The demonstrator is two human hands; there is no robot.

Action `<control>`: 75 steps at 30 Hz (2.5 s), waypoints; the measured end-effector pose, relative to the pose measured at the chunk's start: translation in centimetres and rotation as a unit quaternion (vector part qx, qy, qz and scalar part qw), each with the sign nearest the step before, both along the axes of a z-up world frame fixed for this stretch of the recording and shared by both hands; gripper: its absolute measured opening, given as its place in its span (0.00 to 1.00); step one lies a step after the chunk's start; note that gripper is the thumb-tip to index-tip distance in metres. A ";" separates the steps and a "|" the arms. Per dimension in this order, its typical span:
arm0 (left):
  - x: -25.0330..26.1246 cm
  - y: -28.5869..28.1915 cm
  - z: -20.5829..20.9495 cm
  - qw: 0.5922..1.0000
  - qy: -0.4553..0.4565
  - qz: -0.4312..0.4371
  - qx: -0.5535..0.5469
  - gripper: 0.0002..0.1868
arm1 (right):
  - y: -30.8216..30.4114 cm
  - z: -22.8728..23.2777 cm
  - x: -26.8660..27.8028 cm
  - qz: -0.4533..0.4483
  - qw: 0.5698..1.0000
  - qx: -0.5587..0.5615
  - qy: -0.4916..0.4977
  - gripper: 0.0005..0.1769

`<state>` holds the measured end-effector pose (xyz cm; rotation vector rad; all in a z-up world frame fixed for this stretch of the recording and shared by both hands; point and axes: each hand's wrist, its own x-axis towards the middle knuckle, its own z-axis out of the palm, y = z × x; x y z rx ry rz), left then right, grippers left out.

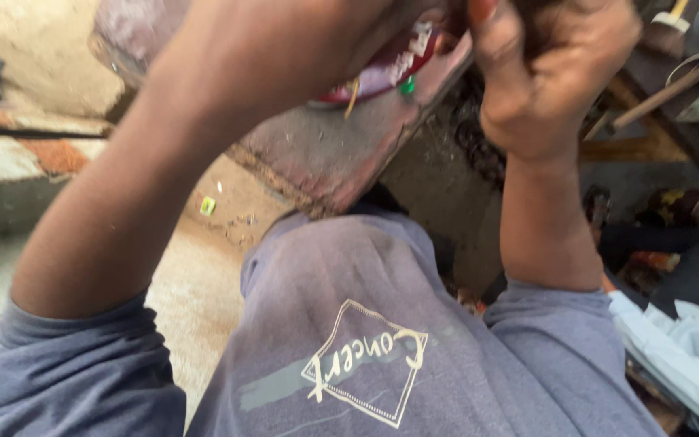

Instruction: The person repairs a red circular electrical component by stripping wires, twisting them together, and securing connections with a screwdriver. They also use a hammer to tap a wall-mounted fixture and wrap connections with electrical tape.

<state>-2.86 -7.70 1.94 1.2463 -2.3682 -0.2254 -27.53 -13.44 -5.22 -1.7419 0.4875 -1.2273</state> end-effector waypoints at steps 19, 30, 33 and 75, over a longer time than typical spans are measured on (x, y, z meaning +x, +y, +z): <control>-0.2 -0.6 1.1 0.986 0.078 -0.046 -0.137 0.06 | 0.5 1.7 1.2 -0.079 0.996 0.034 0.000 0.12; -0.2 -0.6 0.5 0.989 0.083 -0.030 -0.116 0.08 | 0.0 2.2 1.2 -0.108 0.976 -0.164 0.095 0.08; -0.3 -0.7 0.9 0.989 0.085 -0.029 -0.120 0.09 | 0.0 2.5 1.5 -0.072 0.997 -0.031 0.020 0.14; -0.6 2.6 0.1 0.986 0.066 0.067 -0.139 0.11 | 1.7 4.2 2.1 0.023 0.986 0.161 -0.039 0.12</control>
